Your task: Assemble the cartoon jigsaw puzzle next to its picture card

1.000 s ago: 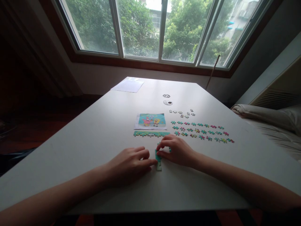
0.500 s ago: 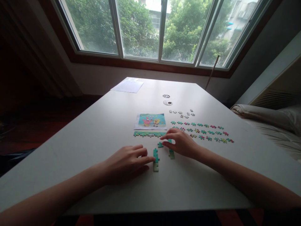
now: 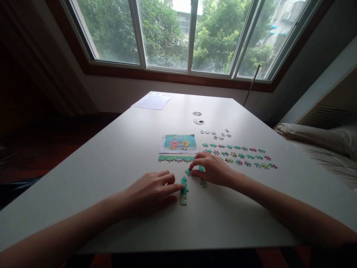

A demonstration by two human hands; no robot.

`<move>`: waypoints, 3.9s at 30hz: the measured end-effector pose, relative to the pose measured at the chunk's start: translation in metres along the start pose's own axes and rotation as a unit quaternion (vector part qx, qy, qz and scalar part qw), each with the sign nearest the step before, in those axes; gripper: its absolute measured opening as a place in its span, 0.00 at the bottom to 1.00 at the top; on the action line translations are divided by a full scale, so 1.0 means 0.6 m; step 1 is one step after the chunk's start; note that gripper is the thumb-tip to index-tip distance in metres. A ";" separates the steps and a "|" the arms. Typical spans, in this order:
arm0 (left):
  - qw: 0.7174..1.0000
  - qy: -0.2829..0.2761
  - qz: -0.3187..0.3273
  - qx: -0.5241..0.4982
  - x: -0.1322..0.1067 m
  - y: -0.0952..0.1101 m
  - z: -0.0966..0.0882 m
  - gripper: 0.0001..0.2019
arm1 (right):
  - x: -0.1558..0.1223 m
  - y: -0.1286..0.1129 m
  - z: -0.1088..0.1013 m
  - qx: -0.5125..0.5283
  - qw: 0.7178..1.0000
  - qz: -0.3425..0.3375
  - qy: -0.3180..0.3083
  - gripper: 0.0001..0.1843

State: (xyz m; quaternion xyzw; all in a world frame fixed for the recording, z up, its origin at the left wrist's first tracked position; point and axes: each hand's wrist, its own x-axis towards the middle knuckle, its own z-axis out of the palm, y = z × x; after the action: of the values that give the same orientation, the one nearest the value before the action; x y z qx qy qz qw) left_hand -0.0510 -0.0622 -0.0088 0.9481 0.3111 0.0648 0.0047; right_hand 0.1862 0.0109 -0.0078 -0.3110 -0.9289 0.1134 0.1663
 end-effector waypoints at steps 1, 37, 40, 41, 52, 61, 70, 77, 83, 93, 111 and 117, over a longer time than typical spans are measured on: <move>1.000 0.000 -0.001 0.000 0.000 0.000 0.000 0.14 | 0.000 0.000 -0.001 0.006 1.000 0.001 -0.002 0.05; 0.999 -0.018 -0.017 0.024 0.001 0.007 -0.004 0.16 | -0.003 -0.023 0.026 0.047 0.998 -0.002 0.049 0.06; 0.999 -0.022 -0.019 0.023 0.000 0.007 -0.004 0.16 | -0.001 -0.020 0.026 0.054 0.997 -0.006 0.047 0.06; 0.999 -0.022 -0.020 0.023 0.000 0.007 -0.004 0.16 | -0.001 -0.020 0.025 0.055 0.997 -0.009 0.046 0.06; 1.000 -0.014 -0.017 0.016 0.000 0.007 -0.004 0.15 | -0.003 -0.023 0.016 -0.030 0.997 -0.063 0.038 0.08; 0.999 -0.021 -0.018 0.016 0.000 0.008 -0.007 0.16 | 0.000 -0.018 0.010 -0.074 0.990 -0.117 0.021 0.10; 1.000 -0.016 -0.017 0.011 0.000 0.008 -0.007 0.16 | 0.005 -0.018 0.011 -0.014 0.997 -0.073 0.017 0.07; 1.000 -0.006 -0.018 0.021 -0.003 0.001 -0.004 0.15 | -0.019 0.021 -0.016 -0.002 0.999 -0.013 0.049 0.07; 0.999 0.019 -0.029 0.033 -0.004 -0.004 -0.006 0.12 | -0.045 0.036 -0.035 -0.020 0.999 0.035 0.016 0.07; 0.997 -0.010 -0.067 0.033 -0.006 -0.011 -0.003 0.16 | -0.049 0.037 -0.043 -0.037 0.997 0.067 -0.002 0.06; 0.994 0.071 -0.072 -0.036 -0.027 -0.074 -0.033 0.13 | -0.054 0.021 -0.030 -0.036 0.998 0.057 0.018 0.06; 0.987 0.080 -0.134 -0.025 -0.049 -0.136 -0.035 0.12 | -0.031 -0.010 -0.016 -0.028 0.999 0.030 0.005 0.05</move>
State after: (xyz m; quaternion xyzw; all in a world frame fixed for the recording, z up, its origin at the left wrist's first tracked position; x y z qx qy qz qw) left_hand -0.1251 -0.0144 0.0043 0.8890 0.4334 0.1469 0.0125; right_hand 0.2006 -0.0039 -0.0013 -0.3434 -0.9213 0.0908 0.1583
